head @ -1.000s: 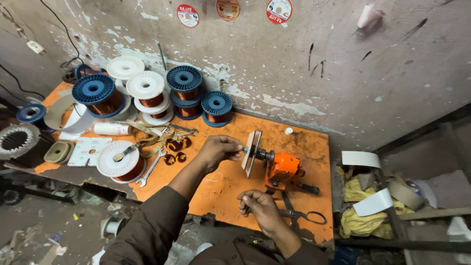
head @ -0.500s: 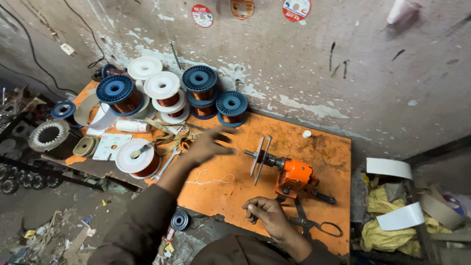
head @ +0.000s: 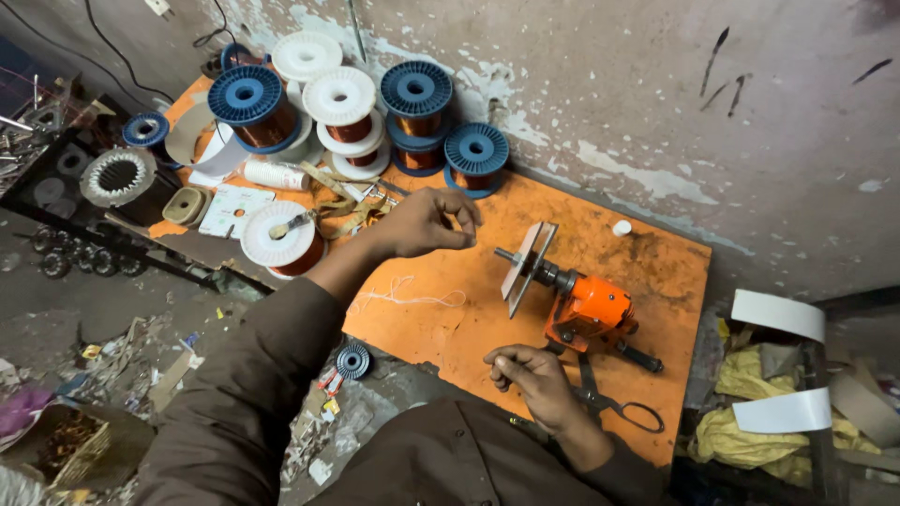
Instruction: The person operates a bench grinder to smooth a small metal piece, then ties a white string around a copper coil and secures it with a knot. The person uses scissors to cut the string and places the coil on a white card.
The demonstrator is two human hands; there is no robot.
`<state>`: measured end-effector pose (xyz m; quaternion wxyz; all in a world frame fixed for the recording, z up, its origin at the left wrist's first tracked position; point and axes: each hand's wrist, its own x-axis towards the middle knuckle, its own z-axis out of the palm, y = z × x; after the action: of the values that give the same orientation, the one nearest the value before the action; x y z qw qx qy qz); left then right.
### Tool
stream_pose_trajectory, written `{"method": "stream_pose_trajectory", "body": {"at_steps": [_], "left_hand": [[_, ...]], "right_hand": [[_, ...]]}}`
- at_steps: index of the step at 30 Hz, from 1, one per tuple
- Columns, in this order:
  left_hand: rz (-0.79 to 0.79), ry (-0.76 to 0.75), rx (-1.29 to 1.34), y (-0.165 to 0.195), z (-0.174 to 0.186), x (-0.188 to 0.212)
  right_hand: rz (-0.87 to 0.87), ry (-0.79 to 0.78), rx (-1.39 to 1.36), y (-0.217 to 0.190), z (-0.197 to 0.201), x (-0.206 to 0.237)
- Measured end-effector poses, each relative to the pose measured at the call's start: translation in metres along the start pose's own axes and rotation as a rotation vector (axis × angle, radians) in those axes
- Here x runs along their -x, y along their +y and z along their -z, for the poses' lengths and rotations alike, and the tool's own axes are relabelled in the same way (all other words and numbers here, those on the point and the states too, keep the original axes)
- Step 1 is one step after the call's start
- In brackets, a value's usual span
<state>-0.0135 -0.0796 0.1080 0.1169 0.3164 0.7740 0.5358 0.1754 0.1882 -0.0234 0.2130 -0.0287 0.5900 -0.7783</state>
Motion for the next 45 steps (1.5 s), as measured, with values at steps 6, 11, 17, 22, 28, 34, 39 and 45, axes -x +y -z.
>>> {"method": "stream_pose_trajectory", "body": {"at_steps": [6,11,17,22,28,34,39,45], "left_hand": [[-0.019,-0.116,-0.085,0.026,-0.023,-0.008],[-0.191,0.014,-0.275,0.033,-0.025,-0.009],[-0.239,-0.063,-0.466,0.027,0.007,0.008],[-0.106,0.027,-0.358,0.025,0.036,0.037],[0.165,0.235,-0.368,0.019,0.061,0.072],[0.199,0.43,-0.28,0.033,0.042,0.074],[-0.181,0.182,-0.432,0.056,-0.046,0.042],[-0.29,0.362,-0.564,0.065,-0.07,0.025]], "right_hand": [[0.01,-0.039,-0.014,-0.001,-0.006,0.001],[0.009,-0.039,-0.012,-0.001,-0.009,0.003],[-0.016,-0.065,-0.037,0.001,-0.012,0.007],[-0.011,-0.086,-0.015,0.003,-0.013,0.008],[0.027,-0.153,0.029,-0.003,-0.015,0.006],[0.127,-0.136,0.327,-0.017,-0.024,0.011],[0.157,-0.107,0.504,-0.036,-0.03,0.013],[0.356,-0.104,0.588,-0.054,-0.038,0.02]]}}
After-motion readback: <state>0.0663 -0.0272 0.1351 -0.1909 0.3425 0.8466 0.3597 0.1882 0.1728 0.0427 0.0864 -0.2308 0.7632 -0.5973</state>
